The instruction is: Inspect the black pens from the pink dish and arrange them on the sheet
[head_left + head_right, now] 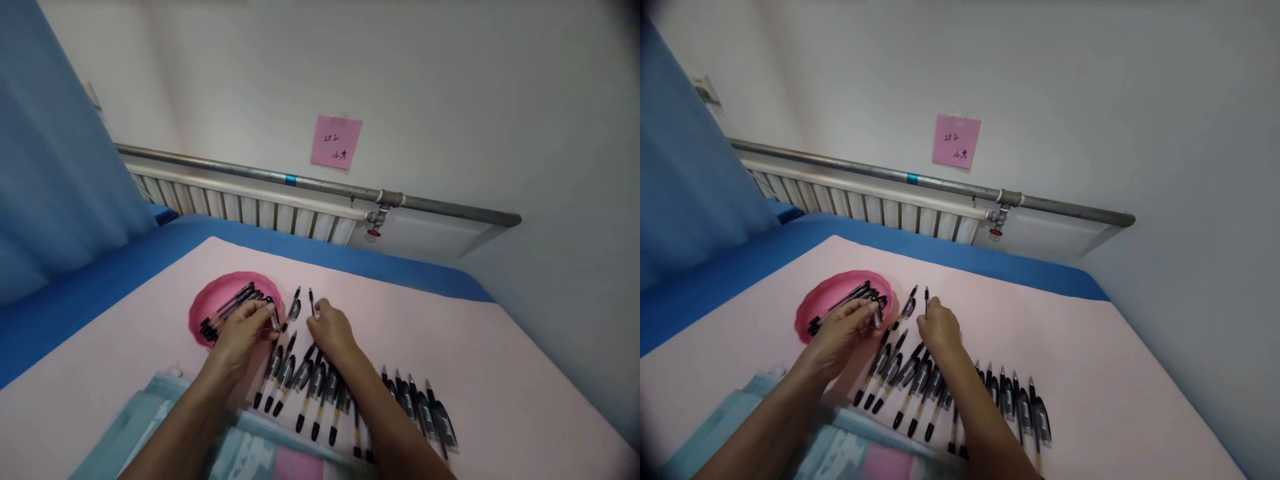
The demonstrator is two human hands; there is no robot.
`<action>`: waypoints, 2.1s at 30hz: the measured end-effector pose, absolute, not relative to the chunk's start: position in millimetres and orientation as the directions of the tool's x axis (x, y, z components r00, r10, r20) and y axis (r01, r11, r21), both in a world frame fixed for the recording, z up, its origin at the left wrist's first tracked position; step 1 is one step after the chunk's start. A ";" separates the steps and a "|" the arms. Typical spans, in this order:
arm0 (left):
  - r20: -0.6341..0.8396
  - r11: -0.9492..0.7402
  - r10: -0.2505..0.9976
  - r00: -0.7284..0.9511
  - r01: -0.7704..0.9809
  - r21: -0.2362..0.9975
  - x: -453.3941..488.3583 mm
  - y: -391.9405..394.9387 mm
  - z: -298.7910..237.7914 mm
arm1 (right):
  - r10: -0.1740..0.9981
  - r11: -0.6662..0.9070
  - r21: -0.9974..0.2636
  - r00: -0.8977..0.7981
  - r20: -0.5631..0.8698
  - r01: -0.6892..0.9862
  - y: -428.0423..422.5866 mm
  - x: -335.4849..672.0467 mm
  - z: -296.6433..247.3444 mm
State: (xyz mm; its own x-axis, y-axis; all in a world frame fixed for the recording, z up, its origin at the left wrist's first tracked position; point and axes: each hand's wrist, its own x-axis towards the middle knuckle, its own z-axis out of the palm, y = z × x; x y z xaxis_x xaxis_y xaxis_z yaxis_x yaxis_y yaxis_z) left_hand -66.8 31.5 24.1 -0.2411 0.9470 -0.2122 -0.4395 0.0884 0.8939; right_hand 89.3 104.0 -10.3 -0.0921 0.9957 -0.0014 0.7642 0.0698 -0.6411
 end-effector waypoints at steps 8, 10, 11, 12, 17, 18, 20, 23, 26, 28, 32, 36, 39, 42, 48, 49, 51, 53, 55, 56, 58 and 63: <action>-0.345 0.094 0.909 -0.236 -0.689 0.719 -74.4 34.2 32.4 | 0.940 -0.152 -0.960 -0.265 -0.214 0.235 93.5 92.8 12.9; -0.361 0.090 0.903 -0.232 -0.721 0.687 -78.8 36.0 31.4 | 0.890 -0.238 -0.969 -0.385 -0.245 0.066 85.8 89.2 21.3; -0.357 0.083 0.906 -0.226 -0.732 0.676 -81.1 36.7 30.9 | 0.867 -0.267 -0.964 -0.433 -0.248 0.019 82.2 87.3 24.6; -0.352 0.076 0.909 -0.224 -0.741 0.667 -83.4 37.3 30.7 | 0.852 -0.272 -0.962 -0.464 -0.243 0.005 78.9 85.5 27.2; -0.380 0.078 0.897 -0.224 -0.767 0.637 -92.8 38.6 35.3 | 0.812 -0.212 -0.976 -0.548 -0.201 0.044 66.2 77.9 33.2; -0.391 0.077 0.891 -0.229 -0.774 0.629 -94.2 38.8 36.9 | 0.801 -0.212 -0.976 -0.565 -0.200 0.044 64.1 76.7 34.1; -0.401 0.061 0.883 -0.245 -0.787 0.614 -96.6 39.2 39.6 | 0.776 -0.220 -0.974 -0.593 -0.213 0.062 60.1 74.4 36.2; -0.398 0.020 0.876 -0.274 -0.802 0.597 -100.5 40.2 40.4 | 0.752 -0.188 -0.972 -0.615 -0.237 0.144 55.8 72.3 39.2; -0.395 0.001 0.871 -0.291 -0.805 0.593 -104.5 41.5 38.2 | 0.757 -0.097 -0.975 -0.620 -0.204 0.202 54.1 71.7 40.6; -0.391 -0.005 0.871 -0.297 -0.801 0.598 -106.6 42.2 36.6 | 0.768 -0.032 -0.975 -0.619 -0.165 0.220 53.9 71.6 40.7; -0.383 -0.008 0.873 -0.300 -0.796 0.605 -107.4 42.9 35.2 | 0.775 0.039 -0.968 -0.620 -0.126 0.246 53.6 71.8 40.4; -0.375 -0.007 0.878 -0.298 -0.791 0.612 -105.9 42.9 35.5 | 0.776 0.077 -0.962 -0.622 -0.106 0.261 53.3 72.2 40.4; -0.370 -0.006 0.880 -0.297 -0.787 0.617 -105.2 42.3 36.1 | 0.782 0.078 -0.956 -0.612 -0.116 0.282 53.4 72.1 40.4; -0.363 -0.003 0.884 -0.294 -0.781 0.625 -104.7 41.5 36.9 | 0.787 0.083 -0.954 -0.606 -0.114 0.287 53.4 71.6 40.2; -0.352 -0.015 0.882 -0.314 -0.765 0.644 -103.2 41.8 37.5 | 0.787 0.084 -0.959 -0.608 -0.104 0.272 53.1 70.4 40.0; -0.349 -0.018 0.882 -0.317 -0.762 0.647 -103.1 41.9 37.6 | 0.787 0.081 -0.958 -0.608 -0.107 0.274 53.2 70.5 40.0; -0.342 -0.024 0.881 -0.327 -0.753 0.657 -102.9 42.0 37.7 | 0.782 0.077 -0.957 -0.612 -0.115 0.279 53.6 71.0 39.9; -0.336 -0.027 0.881 -0.334 -0.743 0.668 -102.8 41.7 38.0 | 0.776 0.075 -0.956 -0.618 -0.123 0.285 54.2 71.5 39.7; -0.333 -0.026 0.880 -0.338 -0.736 0.677 -102.8 41.4 38.3 | 0.773 0.074 -0.954 -0.621 -0.129 0.290 54.7 71.8 39.2; -0.333 -0.027 0.879 -0.341 -0.733 0.680 -102.8 41.3 38.3 | 0.773 0.071 -0.954 -0.620 -0.132 0.291 54.9 71.8 38.9; -0.331 -0.029 0.879 -0.344 -0.731 0.682 -102.9 41.2 38.2 | 0.775 0.060 -0.956 -0.618 -0.137 0.287 55.0 71.7 38.2; -0.326 -0.030 0.879 -0.347 -0.723 0.690 -103.5 41.2 37.8 | 0.778 0.075 -0.958 -0.617 -0.118 0.278 55.2 71.6 37.4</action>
State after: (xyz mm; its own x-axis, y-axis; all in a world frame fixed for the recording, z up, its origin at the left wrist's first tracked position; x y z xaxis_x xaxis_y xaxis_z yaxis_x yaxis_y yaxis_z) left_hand -103.5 41.2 37.8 -0.3475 0.8793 -0.3258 -0.7229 -0.0299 0.6903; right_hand 71.6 55.2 37.4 -0.6167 0.7783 -0.1175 0.2776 0.0754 -0.9577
